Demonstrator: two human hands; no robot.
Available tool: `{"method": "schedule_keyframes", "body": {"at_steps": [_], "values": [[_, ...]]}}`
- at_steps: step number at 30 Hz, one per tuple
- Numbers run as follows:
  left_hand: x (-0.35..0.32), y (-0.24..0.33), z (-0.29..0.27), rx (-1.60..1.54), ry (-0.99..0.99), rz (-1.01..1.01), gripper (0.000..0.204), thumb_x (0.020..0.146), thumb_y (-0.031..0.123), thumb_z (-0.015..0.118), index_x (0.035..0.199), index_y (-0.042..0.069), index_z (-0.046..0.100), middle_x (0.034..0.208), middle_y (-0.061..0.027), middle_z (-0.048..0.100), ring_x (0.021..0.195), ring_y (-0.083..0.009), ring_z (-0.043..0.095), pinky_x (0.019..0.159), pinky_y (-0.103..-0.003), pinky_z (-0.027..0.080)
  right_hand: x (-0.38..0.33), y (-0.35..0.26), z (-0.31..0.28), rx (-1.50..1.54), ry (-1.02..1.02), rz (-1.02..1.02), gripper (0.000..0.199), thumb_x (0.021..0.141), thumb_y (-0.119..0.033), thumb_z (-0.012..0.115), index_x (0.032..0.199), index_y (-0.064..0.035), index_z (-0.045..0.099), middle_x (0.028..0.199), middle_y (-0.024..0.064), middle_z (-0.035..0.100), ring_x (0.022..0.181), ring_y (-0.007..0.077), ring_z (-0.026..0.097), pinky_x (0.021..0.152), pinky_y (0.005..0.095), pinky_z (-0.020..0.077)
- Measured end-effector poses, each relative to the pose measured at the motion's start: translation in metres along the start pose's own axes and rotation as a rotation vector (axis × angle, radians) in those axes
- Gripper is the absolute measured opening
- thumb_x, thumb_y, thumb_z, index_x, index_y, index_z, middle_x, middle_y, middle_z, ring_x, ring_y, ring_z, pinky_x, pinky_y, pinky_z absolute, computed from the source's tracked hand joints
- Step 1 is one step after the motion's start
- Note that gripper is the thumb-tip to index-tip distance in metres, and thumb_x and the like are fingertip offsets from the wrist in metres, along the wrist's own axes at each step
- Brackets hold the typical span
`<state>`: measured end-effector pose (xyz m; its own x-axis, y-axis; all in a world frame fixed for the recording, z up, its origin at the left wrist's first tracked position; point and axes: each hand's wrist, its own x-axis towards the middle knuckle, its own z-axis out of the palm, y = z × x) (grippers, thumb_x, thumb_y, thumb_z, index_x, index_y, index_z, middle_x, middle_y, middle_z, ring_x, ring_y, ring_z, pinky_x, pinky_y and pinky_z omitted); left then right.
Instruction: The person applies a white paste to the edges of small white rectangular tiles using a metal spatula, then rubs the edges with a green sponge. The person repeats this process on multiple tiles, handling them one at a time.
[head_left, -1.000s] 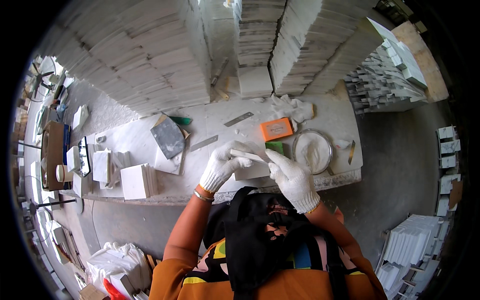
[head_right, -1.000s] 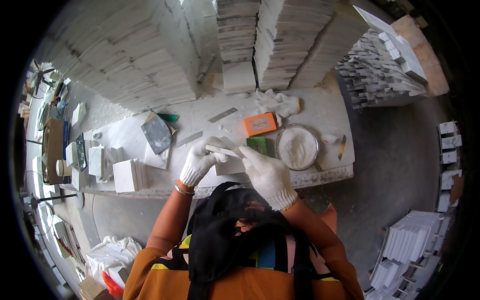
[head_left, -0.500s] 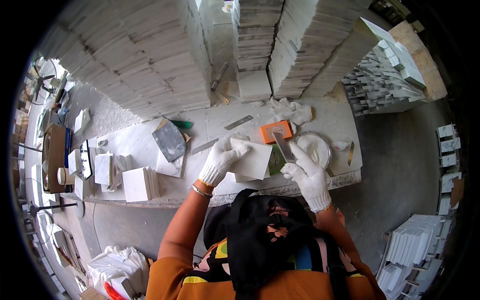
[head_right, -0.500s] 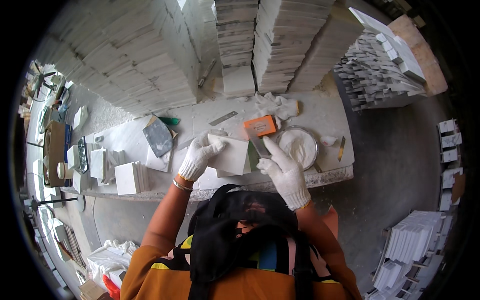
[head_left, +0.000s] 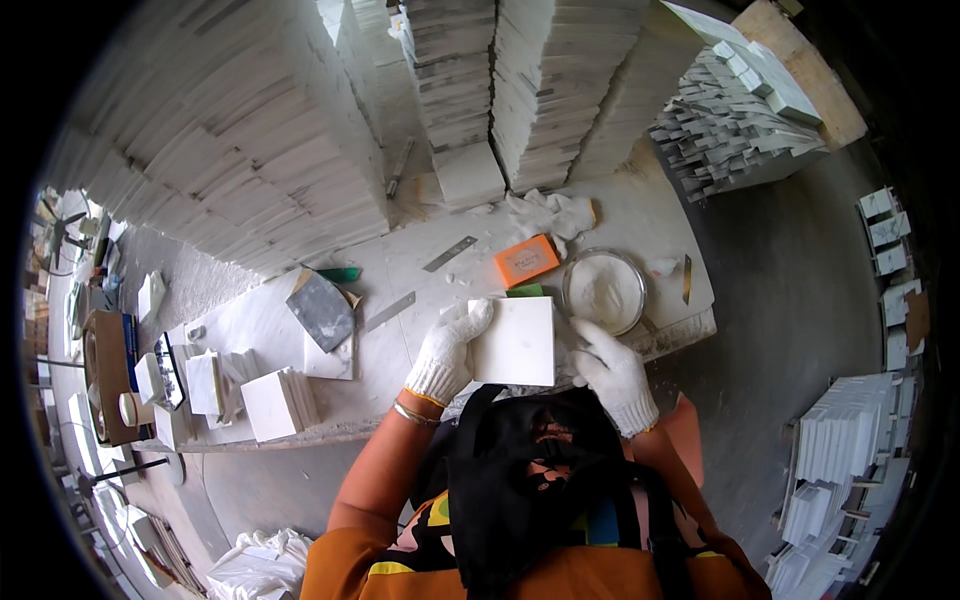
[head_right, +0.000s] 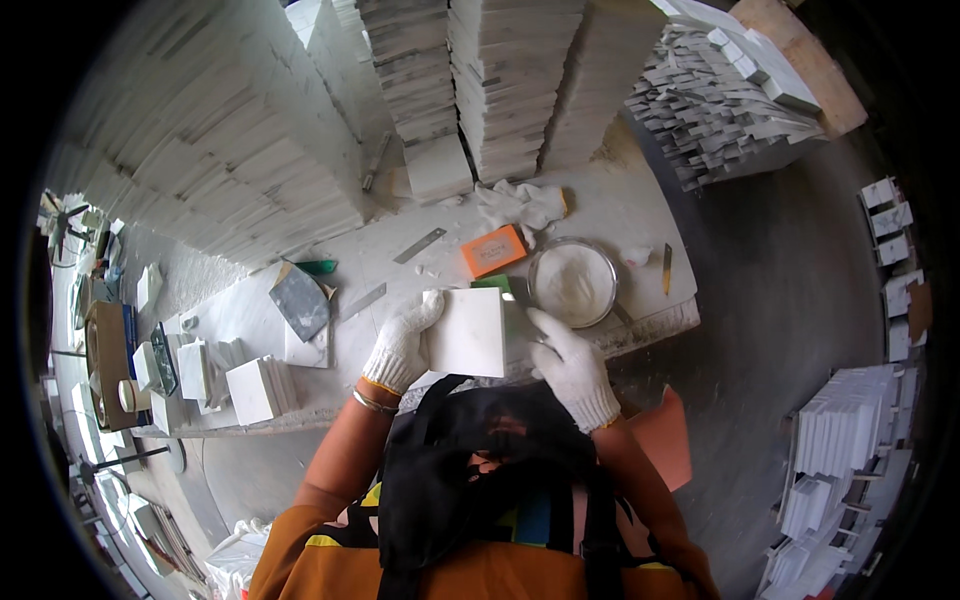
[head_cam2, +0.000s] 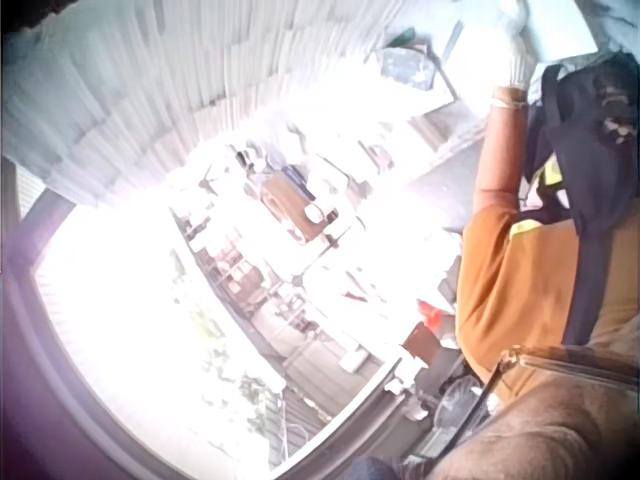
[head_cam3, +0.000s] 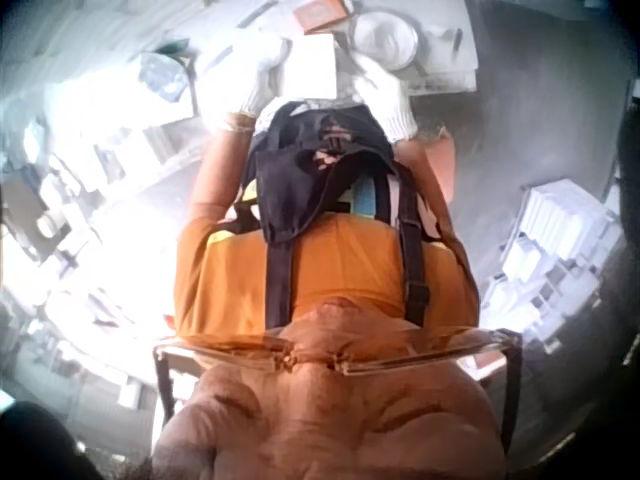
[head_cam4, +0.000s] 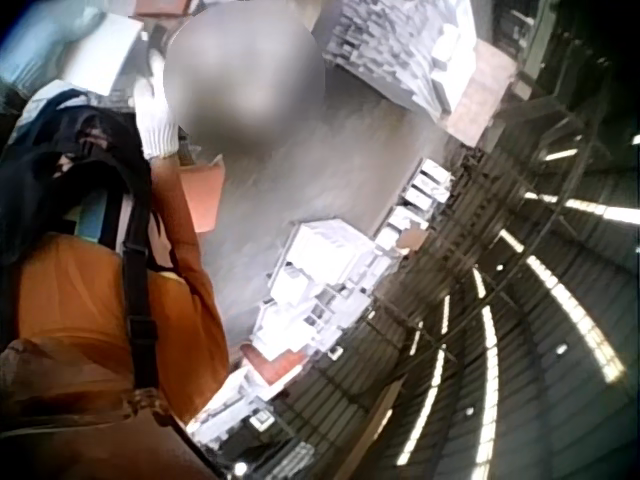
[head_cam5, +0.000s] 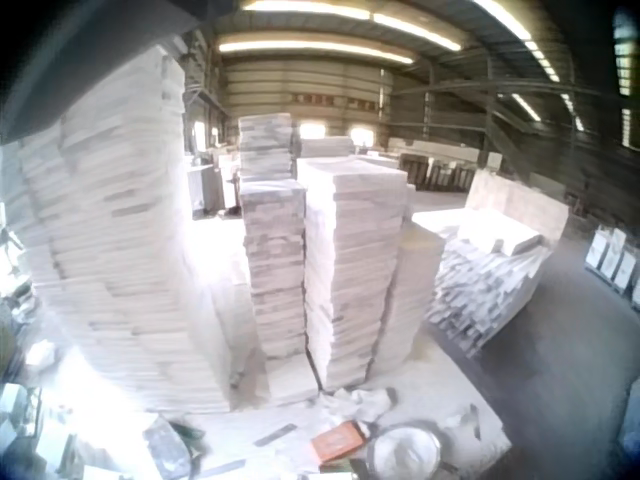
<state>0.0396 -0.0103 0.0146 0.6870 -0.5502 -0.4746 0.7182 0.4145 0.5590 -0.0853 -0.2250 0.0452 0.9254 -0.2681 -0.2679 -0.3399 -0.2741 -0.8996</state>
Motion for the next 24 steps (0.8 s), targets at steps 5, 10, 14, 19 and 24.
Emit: {"method": "schedule_keyframes", "body": {"at_steps": [5,10,14,19,24], "values": [[0.001,-0.009,0.002,0.176,0.039,0.093,0.026,0.103,0.02,0.063,0.118,0.0,0.065,0.106,-0.0026,0.067,0.094,-0.0119,0.063,0.084,-0.029,0.053,-0.009,-0.034,-0.011,0.099,-0.11,-0.105,0.051,0.095,-0.01,0.06,0.144,0.0026,0.053,0.086,0.0128,0.071,0.074,0.0142,0.068,0.069,0.0272,0.0544],[-0.005,-0.002,-0.019,0.27,0.212,0.254,0.023,0.102,0.018,0.063,0.116,0.001,0.066,0.103,-0.0011,0.066,0.092,-0.0108,0.06,0.083,-0.027,0.05,-0.015,-0.036,-0.057,0.402,-0.141,0.001,0.054,0.094,-0.01,0.059,0.146,0.0016,0.052,0.082,0.0104,0.069,0.072,0.0119,0.064,0.066,0.0247,0.0532],[-0.011,-0.012,-0.024,0.122,0.31,0.246,0.022,0.101,0.016,0.063,0.116,0.001,0.066,0.105,-0.0014,0.066,0.093,-0.0117,0.061,0.083,-0.028,0.05,0.011,-0.003,-0.074,0.243,0.025,0.028,0.051,0.094,-0.011,0.058,0.144,-0.0034,0.056,0.076,0.0075,0.066,0.064,0.0106,0.059,0.061,0.0264,0.0496],[-0.011,-0.024,0.005,-0.061,0.333,0.159,0.028,0.102,0.019,0.062,0.123,0.002,0.062,0.11,-0.0062,0.067,0.103,-0.0192,0.065,0.093,-0.036,0.054,0.033,0.046,-0.099,-0.038,0.064,0.053,0.039,0.094,-0.011,0.06,0.133,-0.0067,0.065,0.075,0.008,0.068,0.063,0.0134,0.062,0.063,0.031,0.0516],[0.0,-0.043,0.021,-0.267,0.2,0.052,0.038,0.101,0.024,0.064,0.132,0.001,0.058,0.125,-0.0146,0.068,0.111,-0.027,0.068,0.098,-0.043,0.056,0.056,0.076,-0.102,-0.541,0.048,-0.268,0.034,0.092,-0.02,0.068,0.125,-0.0099,0.069,0.077,0.0123,0.072,0.069,0.0285,0.07,0.067,0.0416,0.0544]]}}
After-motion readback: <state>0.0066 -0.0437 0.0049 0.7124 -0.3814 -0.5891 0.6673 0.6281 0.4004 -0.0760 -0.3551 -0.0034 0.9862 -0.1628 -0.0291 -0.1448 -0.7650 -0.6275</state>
